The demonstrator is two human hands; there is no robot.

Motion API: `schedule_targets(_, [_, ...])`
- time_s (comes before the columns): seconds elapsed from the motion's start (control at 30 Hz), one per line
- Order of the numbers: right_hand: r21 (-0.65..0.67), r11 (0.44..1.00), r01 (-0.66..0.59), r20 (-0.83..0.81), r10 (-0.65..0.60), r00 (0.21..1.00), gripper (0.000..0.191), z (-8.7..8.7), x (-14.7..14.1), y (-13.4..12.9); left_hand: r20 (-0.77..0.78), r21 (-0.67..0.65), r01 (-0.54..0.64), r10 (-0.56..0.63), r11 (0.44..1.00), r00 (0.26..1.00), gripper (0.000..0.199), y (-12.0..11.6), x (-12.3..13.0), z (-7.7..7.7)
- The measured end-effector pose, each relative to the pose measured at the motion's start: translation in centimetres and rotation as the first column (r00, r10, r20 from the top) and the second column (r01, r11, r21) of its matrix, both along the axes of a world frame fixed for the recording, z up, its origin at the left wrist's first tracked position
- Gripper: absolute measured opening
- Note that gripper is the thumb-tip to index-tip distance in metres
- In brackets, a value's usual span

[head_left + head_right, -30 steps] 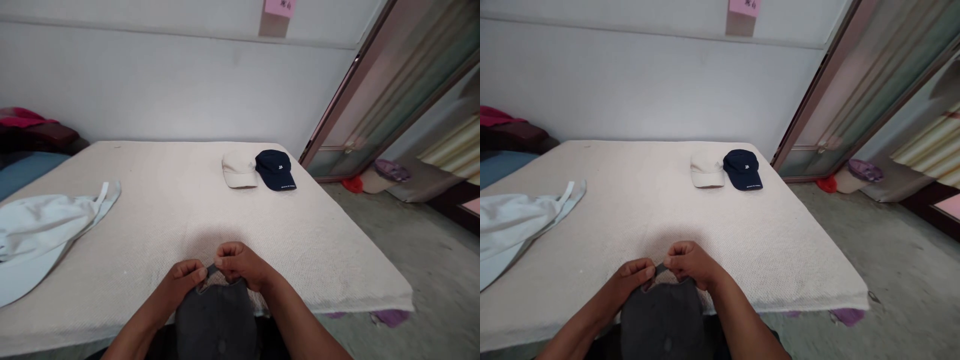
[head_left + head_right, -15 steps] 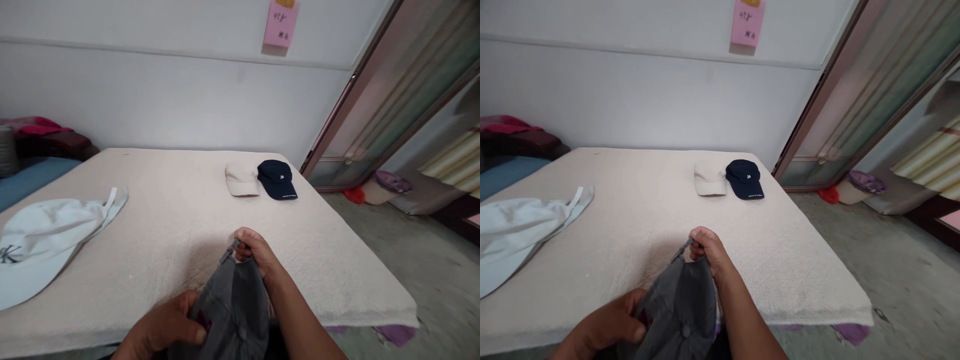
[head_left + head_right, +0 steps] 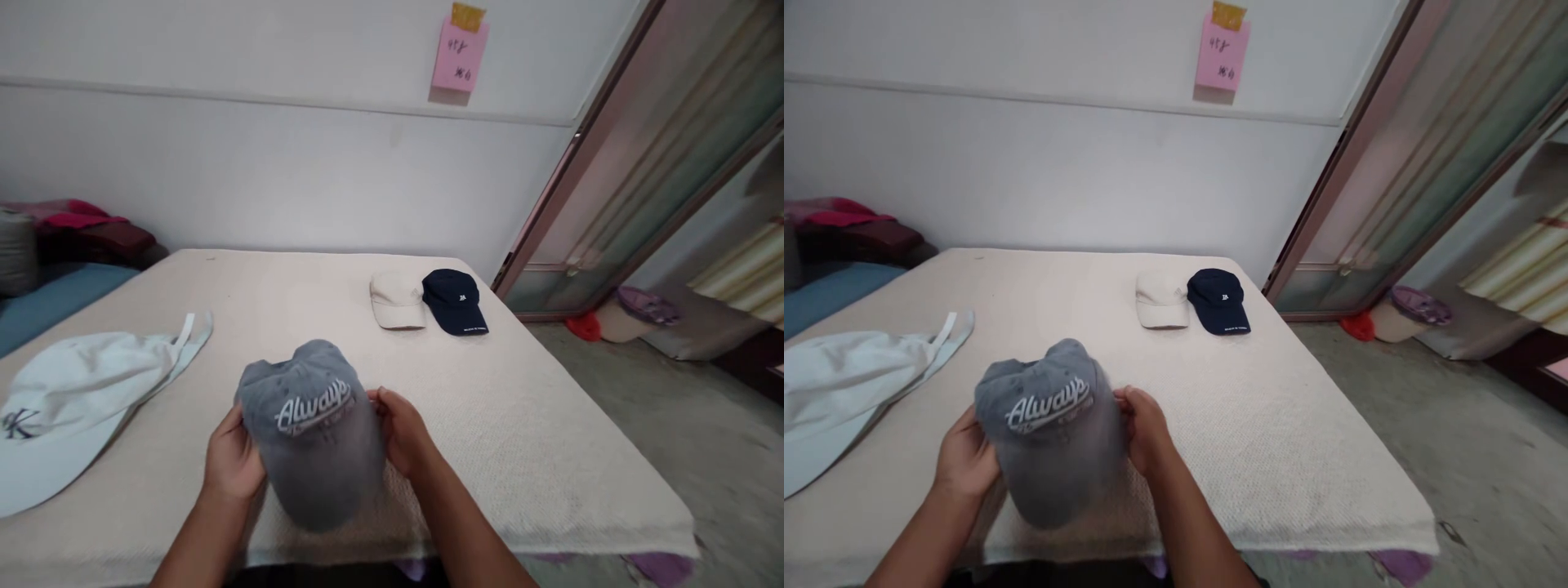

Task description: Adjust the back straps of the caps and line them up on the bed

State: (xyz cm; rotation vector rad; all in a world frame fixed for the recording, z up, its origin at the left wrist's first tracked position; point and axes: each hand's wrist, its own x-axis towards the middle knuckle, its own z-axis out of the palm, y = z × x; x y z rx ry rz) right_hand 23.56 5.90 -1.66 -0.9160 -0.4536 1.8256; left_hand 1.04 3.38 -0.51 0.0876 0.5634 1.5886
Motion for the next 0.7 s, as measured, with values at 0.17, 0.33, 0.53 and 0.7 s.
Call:
schedule_targets(0.17, [-0.103,0.992,-0.069,-0.011,0.069,0.998,0.017,-0.7,-1.4,-1.6,0.057,-0.107,-0.047,0.053,0.993,0.997,0.037,1.1,0.4,-1.2])
schedule_targets(0.33, [-0.003,0.989,-0.151,-0.134,0.149,0.980,0.022,0.8,-0.2,-1.4,0.078,-0.051,-0.035,0.039,0.998,0.996,0.037,0.1,0.2,-1.1])
schedule_targets(0.53, [0.039,0.986,-0.165,-0.211,0.170,0.963,0.023,1.5,0.0,-1.2,0.089,0.195,0.051,-0.069,0.979,0.994,0.043,-1.6,-0.7,-1.0])
schedule_targets(0.7, [-0.092,0.963,-0.253,-0.299,0.215,0.930,0.019,0.2,-1.4,-2.0,0.132,0.220,0.048,-0.079,0.974,0.988,0.035,-1.9,-3.5,-2.0])
